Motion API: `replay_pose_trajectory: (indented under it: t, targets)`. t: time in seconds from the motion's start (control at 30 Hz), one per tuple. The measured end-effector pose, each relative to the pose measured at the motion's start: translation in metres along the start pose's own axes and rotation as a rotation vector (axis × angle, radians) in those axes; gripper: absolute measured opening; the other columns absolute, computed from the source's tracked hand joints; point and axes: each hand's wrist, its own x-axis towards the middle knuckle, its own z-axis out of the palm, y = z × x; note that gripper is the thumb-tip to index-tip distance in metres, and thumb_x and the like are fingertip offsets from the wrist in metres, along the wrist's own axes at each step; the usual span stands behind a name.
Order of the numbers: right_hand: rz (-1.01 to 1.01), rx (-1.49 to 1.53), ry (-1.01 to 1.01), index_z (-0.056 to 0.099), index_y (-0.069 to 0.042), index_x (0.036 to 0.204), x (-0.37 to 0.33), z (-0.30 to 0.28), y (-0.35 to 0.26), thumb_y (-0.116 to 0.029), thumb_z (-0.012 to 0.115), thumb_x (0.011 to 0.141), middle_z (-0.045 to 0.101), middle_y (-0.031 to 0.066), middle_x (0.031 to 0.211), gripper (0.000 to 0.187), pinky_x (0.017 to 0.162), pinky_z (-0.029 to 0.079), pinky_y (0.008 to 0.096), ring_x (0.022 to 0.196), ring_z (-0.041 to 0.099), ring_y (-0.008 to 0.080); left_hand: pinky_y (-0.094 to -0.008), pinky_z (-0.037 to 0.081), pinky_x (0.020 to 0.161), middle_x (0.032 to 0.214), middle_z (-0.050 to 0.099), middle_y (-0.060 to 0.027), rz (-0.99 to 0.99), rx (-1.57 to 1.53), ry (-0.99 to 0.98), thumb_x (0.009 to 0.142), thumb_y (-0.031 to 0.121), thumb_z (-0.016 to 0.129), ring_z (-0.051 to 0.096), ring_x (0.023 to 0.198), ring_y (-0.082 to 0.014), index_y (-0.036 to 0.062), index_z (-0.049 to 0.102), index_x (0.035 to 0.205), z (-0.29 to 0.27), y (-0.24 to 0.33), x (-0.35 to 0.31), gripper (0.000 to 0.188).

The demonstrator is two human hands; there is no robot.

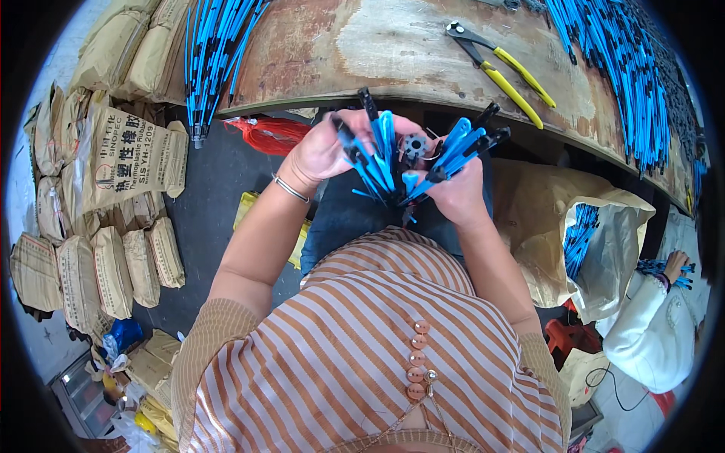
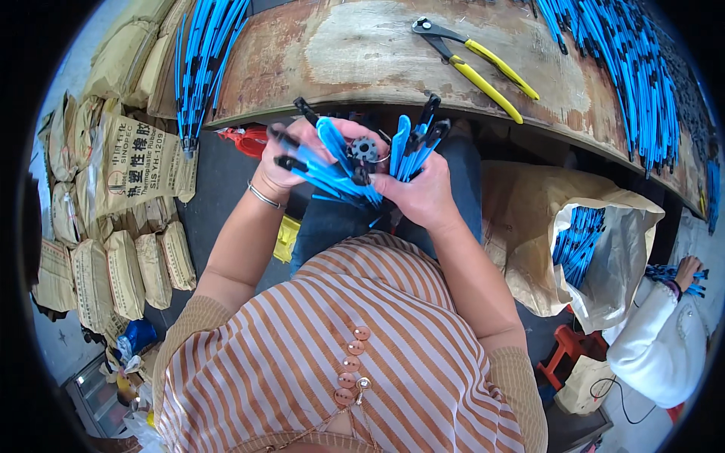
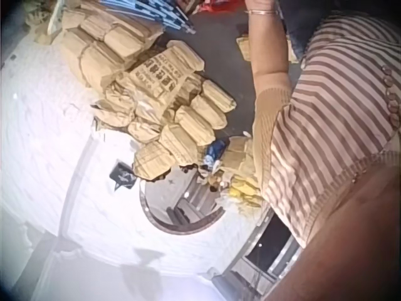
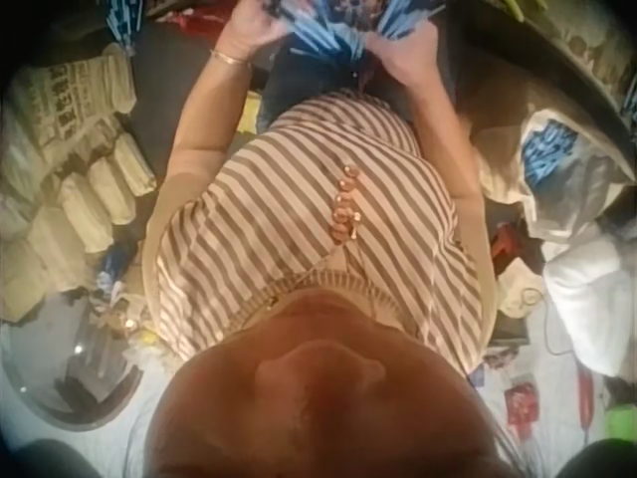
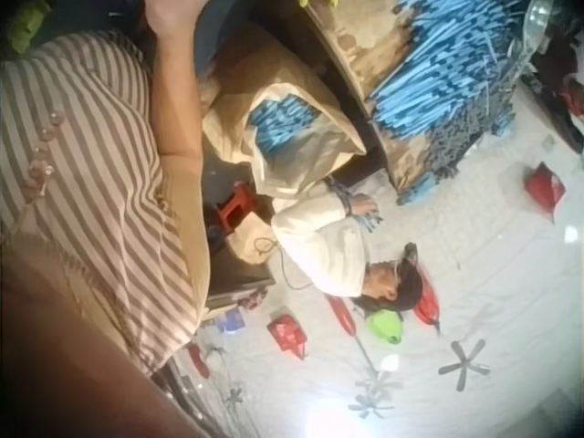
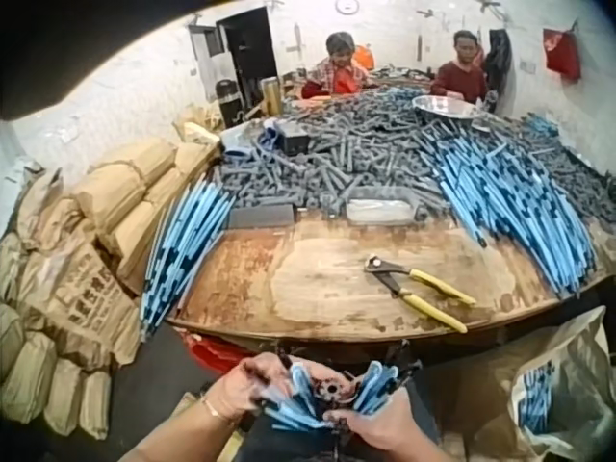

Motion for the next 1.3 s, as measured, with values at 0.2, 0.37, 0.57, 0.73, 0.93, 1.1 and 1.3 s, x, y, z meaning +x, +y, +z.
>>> replay_pose_trajectory:
  t: [0.2, 0.37, 0.57, 0.73, 0.93, 1.1, 1.3]
  targets:
    - [0.027, 0.01, 0.04, 0.056, -0.004, 0.084, -0.001, 0.002, 0.001, -0.002, 0.075, 0.06, 0.059, 0.0011, 0.077, 0.031, 0.063, 0.044, 0.0233, 0.069, 0.054, 0.0078, -0.0377, 0.047, 0.083, 0.101, 0.06, -0.015, 0.047, 0.346, 0.167, 0.071, 0.034, 0.073, 0.059, 0.094, -0.024, -0.0035, 0.051, 0.11, 0.011, -0.003, -0.006, 0.058]
    - [0.08, 0.054, 0.017, 0.056, -0.004, 0.086, -0.003, 0.006, -0.004, -0.004, 0.075, 0.062, 0.059, 0.0009, 0.079, 0.032, 0.066, 0.044, 0.0239, 0.074, 0.054, 0.0085, -0.0352, 0.048, 0.079, 0.098, 0.06, -0.014, 0.004, 0.433, 0.315, 0.065, 0.012, 0.078, 0.059, 0.091, -0.0218, -0.0025, 0.054, 0.101, 0.011, -0.013, -0.004, 0.045]
    - [-0.04, 0.312, -0.23, 0.055, -0.002, 0.094, -0.009, -0.018, -0.003, -0.012, 0.075, 0.067, 0.058, 0.003, 0.08, 0.034, 0.067, 0.046, 0.0259, 0.075, 0.057, 0.0127, -0.029, 0.047, 0.072, 0.088, 0.061, -0.0079, 0.196, 0.531, 0.226, 0.066, 0.005, 0.076, 0.058, 0.08, -0.0145, -0.0006, 0.058, 0.096, 0.015, -0.013, -0.001, 0.035]
    - [0.253, 0.777, -0.269, 0.063, -0.001, 0.085, -0.002, -0.044, -0.022, -0.028, 0.076, 0.066, 0.06, 0.0032, 0.071, 0.035, 0.069, 0.045, 0.0258, 0.071, 0.056, 0.0113, -0.0337, 0.047, 0.071, 0.084, 0.062, -0.0139, 0.088, 0.44, 0.103, 0.063, 0.003, 0.076, 0.057, 0.082, -0.0222, 0.0, 0.06, 0.09, 0.024, -0.015, 0.003, 0.031]
    - [0.37, 0.269, -0.817, 0.063, 0.002, 0.085, 0.027, -0.076, -0.016, -0.018, 0.079, 0.063, 0.062, 0.0042, 0.074, 0.033, 0.065, 0.046, 0.0223, 0.069, 0.058, 0.0104, -0.031, 0.047, 0.069, 0.083, 0.062, -0.0106, 0.011, 0.552, 0.106, 0.063, 0.006, 0.078, 0.057, 0.079, -0.0189, 0.0004, 0.062, 0.089, 0.038, -0.017, 0.007, 0.03]
    - [0.404, 0.12, -0.852, 0.063, 0.002, 0.083, 0.02, -0.079, -0.028, -0.008, 0.077, 0.064, 0.062, 0.0025, 0.074, 0.026, 0.062, 0.046, 0.0216, 0.068, 0.057, 0.008, -0.0294, 0.047, 0.068, 0.082, 0.062, -0.0089, -0.008, 0.577, 0.133, 0.062, 0.005, 0.079, 0.058, 0.076, -0.0175, 0.0005, 0.064, 0.087, 0.042, -0.017, 0.009, 0.03]
    - [0.31, 0.205, -0.493, 0.06, -0.002, 0.078, 0.002, -0.069, -0.018, -0.004, 0.077, 0.061, 0.057, -0.0025, 0.068, 0.023, 0.056, 0.04, 0.0192, 0.061, 0.05, 0.0038, -0.0299, 0.046, 0.067, 0.082, 0.061, -0.0097, -0.021, 0.662, 0.134, 0.06, 0.003, 0.078, 0.057, 0.076, -0.0185, 0.0004, 0.063, 0.086, 0.042, -0.015, 0.007, 0.03]
